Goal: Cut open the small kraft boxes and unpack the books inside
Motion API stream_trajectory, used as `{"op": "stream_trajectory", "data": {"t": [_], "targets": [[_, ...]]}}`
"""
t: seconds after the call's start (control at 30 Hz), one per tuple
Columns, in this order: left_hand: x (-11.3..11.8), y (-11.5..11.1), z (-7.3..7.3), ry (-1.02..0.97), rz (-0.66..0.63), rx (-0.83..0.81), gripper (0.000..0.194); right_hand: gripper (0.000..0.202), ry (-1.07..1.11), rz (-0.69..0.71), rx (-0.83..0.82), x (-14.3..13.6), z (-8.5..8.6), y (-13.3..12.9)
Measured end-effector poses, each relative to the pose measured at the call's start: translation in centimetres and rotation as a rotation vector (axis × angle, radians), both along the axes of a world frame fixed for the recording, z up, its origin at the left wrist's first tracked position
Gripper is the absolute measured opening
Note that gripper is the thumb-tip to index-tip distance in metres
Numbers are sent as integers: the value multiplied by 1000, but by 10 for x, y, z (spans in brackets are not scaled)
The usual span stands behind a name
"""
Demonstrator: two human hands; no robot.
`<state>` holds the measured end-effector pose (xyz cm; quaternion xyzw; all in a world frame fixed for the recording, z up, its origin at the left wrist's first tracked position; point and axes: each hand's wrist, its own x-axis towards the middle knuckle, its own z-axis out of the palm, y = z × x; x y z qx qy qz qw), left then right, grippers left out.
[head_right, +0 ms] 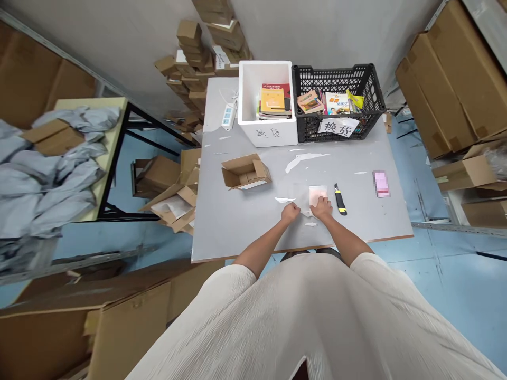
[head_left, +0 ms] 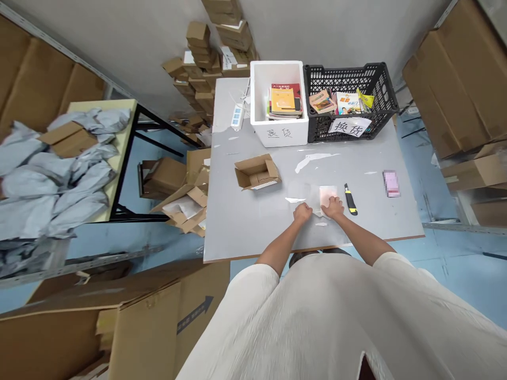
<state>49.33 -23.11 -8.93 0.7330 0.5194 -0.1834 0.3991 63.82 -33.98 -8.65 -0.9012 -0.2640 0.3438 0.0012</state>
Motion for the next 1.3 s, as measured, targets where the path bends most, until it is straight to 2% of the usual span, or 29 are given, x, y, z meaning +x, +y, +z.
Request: {"op": "stream_trajectory", "data": {"t": [0.2, 0.37, 0.5, 0.67, 0.73, 0.93, 1.03, 1.13, 1.2, 1.3], "targets": [[-30, 7, 4, 21, 26, 9, 8, 81, -53, 2, -27, -31, -2, 22], [-45, 12, 4, 28, 42, 10, 7, 72, -50, 24, -12, -43, -3, 31], [-47, 18, 5, 28, 46, 23, 7, 59, 0, 14, 57, -33, 2, 29], [-44, 31, 10, 37, 48, 47, 9, 24, 116, 39, 188, -3, 16, 16], [-43, 35, 12, 39, 52, 64, 9, 19, 91, 40, 211, 7, 23, 11], [-49, 48, 16, 60, 123, 136, 15, 24, -44, -45, 245, 24, 33, 1], [-55, 49, 19, 76, 153, 146, 19, 27, -18, -93, 203, 32, 31, -6], [-57, 41, 23, 43, 183, 252, 28, 32, 28, -102, 184, 39, 26, -15], [-55, 33, 28, -5, 162, 357, 34, 39, 35, -87, 186, 40, 23, -20], [-47, 19, 35, -99, 33, 453, 45, 53, -26, -60, 209, 38, 21, -25]]}}
